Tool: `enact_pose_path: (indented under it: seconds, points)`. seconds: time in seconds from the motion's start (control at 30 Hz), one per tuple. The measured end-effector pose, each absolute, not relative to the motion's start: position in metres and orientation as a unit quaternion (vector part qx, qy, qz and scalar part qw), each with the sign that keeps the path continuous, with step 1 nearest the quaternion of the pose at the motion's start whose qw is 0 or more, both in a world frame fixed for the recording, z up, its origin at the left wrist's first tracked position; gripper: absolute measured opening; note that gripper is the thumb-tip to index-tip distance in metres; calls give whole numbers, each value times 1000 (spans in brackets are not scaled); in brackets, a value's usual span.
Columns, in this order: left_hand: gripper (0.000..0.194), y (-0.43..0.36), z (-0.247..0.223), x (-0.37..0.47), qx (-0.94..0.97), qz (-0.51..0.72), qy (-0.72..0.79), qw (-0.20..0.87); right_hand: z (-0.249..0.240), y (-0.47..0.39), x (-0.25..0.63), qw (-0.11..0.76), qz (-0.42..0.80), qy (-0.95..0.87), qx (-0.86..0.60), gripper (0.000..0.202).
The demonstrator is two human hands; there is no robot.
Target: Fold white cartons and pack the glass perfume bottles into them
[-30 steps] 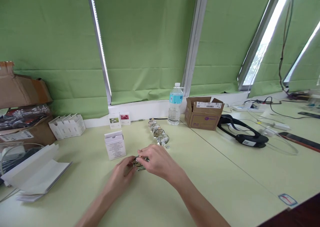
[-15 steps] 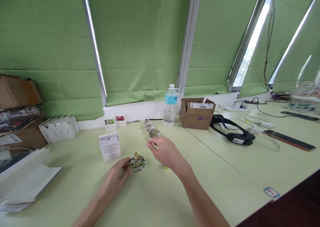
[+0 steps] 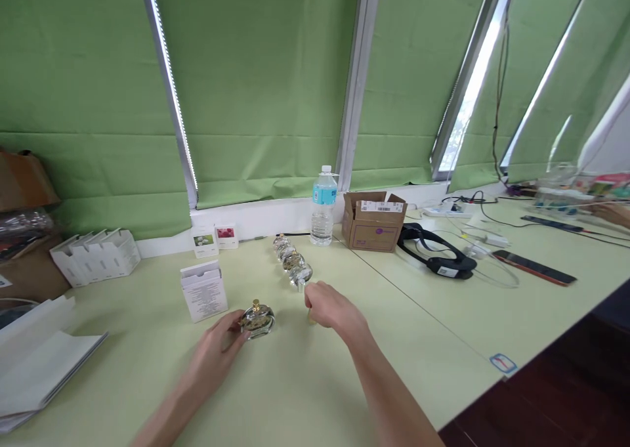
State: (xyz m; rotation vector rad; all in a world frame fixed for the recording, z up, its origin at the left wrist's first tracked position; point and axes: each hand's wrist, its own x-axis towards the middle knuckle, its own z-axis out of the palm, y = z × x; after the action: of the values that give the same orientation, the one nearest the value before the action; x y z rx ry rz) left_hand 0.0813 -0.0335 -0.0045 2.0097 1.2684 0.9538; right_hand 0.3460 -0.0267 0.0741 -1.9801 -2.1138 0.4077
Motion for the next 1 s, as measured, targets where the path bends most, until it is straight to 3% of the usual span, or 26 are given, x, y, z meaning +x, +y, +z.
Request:
enact_pose_path:
  seconds: [0.07, 0.23, 0.3, 0.5, 1.0]
  points:
    - [30, -34, -4, 81, 752, 360, 474, 284, 83, -25, 338, 143, 133, -742, -641, 8]
    - [29, -35, 0, 82, 758, 365, 465, 276, 93, -31, 302, 349, 125, -770, -519, 28]
    - [29, -36, 2, 82, 760, 363, 464, 275, 90, -35, 286, 378, 125, -773, -494, 30]
    - [29, -35, 1, 83, 763, 360, 467, 266, 77, -38, 267, 341, 80, -819, -455, 16]
    - [30, -34, 0, 82, 760, 368, 464, 269, 91, -45, 269, 276, 117, -822, -485, 28]
